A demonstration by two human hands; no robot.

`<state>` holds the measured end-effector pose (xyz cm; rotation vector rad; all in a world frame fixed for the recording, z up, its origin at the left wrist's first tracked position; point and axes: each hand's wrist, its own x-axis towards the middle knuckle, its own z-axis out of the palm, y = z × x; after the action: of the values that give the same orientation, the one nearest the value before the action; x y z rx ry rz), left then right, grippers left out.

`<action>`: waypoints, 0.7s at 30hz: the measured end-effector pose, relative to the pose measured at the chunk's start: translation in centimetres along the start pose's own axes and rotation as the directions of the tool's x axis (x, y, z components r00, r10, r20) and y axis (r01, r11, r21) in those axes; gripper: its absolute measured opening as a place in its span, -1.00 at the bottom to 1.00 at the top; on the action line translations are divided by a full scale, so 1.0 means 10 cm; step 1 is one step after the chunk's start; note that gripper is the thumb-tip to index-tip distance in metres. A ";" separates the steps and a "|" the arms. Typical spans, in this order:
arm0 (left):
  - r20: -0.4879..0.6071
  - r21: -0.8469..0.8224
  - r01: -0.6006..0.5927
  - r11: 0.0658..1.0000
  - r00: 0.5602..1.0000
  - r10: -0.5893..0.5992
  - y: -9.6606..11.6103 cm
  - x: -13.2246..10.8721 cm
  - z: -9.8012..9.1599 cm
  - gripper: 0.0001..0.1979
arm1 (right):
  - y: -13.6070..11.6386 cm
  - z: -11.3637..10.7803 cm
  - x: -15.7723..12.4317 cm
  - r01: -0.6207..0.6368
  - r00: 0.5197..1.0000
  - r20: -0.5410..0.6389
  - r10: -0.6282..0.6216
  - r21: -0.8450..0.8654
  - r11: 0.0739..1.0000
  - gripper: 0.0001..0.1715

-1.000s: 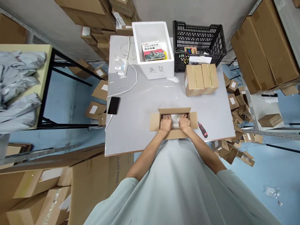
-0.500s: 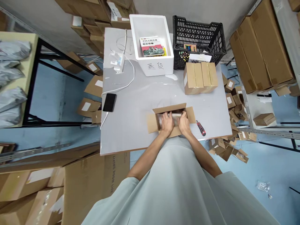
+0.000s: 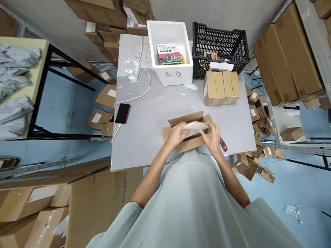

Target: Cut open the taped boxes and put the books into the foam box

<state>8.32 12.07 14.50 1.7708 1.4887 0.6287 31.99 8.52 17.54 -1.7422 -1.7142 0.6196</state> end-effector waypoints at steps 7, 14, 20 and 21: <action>-0.049 -0.743 0.200 0.639 0.936 -0.349 0.21 -0.30 -0.47 -0.24 | -0.32 -0.05 -0.02 -0.251 0.961 0.236 0.142 0.544 0.801 0.00; -0.031 -0.884 0.208 0.418 0.867 -0.497 0.03 -0.71 -0.57 -0.25 | -0.70 0.52 -0.10 -0.333 0.922 0.377 0.084 0.668 0.665 -0.25; -0.058 -0.816 0.328 0.476 0.774 -0.631 -0.95 -1.29 -0.89 -0.37 | -0.84 1.46 -0.34 -0.451 0.790 0.613 0.001 0.581 0.678 -0.33; -0.079 -0.797 0.353 0.491 0.744 -0.663 -1.15 -1.38 -0.92 -0.39 | -0.87 1.66 -0.39 -0.473 0.749 0.663 -0.008 0.544 0.693 -0.35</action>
<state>-8.68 1.44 12.33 0.4997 1.5772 1.0947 14.00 6.04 11.65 -1.2577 -1.3041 1.8846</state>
